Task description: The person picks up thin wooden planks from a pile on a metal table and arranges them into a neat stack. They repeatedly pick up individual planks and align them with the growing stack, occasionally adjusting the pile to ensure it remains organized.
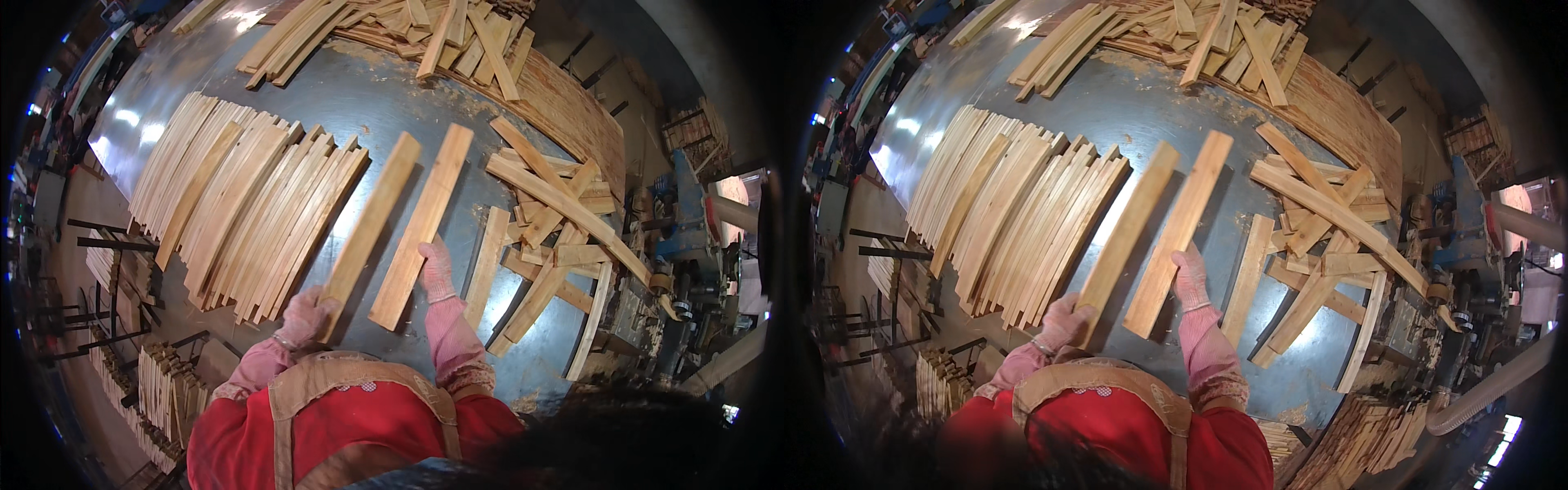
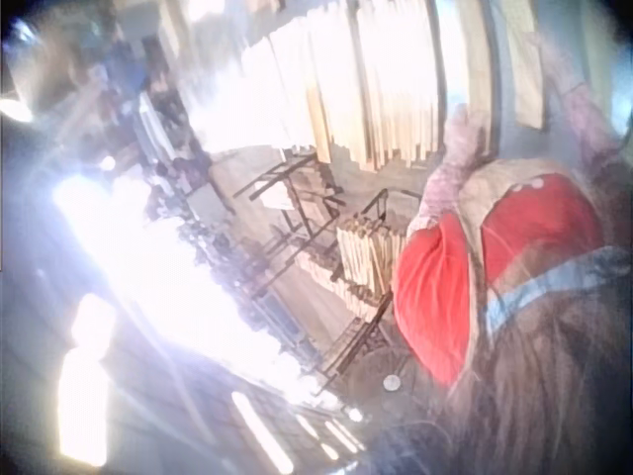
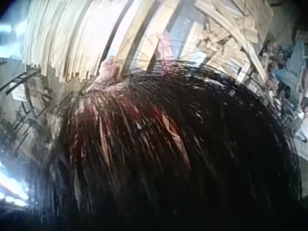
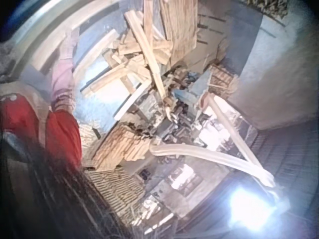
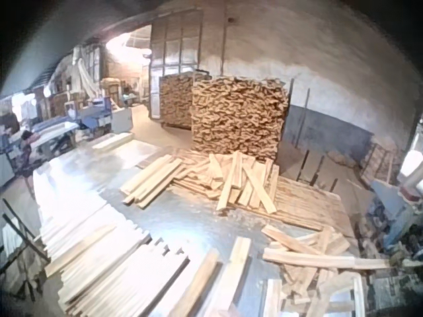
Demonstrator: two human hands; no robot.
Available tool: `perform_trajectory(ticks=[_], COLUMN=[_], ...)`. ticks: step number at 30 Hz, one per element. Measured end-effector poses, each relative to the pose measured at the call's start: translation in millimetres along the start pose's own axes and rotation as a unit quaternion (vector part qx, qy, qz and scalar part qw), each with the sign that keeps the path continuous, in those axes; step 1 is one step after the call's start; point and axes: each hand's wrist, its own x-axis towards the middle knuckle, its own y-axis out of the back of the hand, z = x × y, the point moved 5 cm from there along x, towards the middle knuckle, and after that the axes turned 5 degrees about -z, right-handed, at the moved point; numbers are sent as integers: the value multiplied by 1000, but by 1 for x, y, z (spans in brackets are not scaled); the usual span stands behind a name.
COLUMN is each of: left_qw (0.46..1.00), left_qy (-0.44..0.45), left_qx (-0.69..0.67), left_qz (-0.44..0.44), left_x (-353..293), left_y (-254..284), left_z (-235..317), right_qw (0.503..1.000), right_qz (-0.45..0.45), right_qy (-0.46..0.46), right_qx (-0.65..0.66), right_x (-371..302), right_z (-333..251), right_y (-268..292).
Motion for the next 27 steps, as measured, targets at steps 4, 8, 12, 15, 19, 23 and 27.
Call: perform_trajectory(ticks=[4, 8, 12, 15, 19, 23, 27], left_qw=[968, 993, 987, 988, 946, 872, 869], left_qy=[-91, -21, -97, -44, -35, -69, -272], left_qx=[-228, -62, -55, 102, 253, 354, 229], left_qz=[62, 95, 112, 111, 200, 331, 343], left_x=[-13, -20, -6, 9, 35, 31, 28], left_y=[48, 129, 202, 258, 292, 277, 199], left_z=[-90, -123, -144, -170, -204, -186, -122], right_qw=[996, 855, 757, 771, 656, 437, 585], right_qz=[-1, 48, -79, -53, 75, 363, 415], right_qy=[-26, -67, -119, -110, -8, 92, -129], right_qx=[-83, -511, -637, -625, -751, -818, -685], right_x=[-5, -24, -35, -44, -76, -157, -161], right_z=[59, 117, 234, 235, 111, 21, -7], right_y=[1, -46, -137, -145, -59, 105, 101])
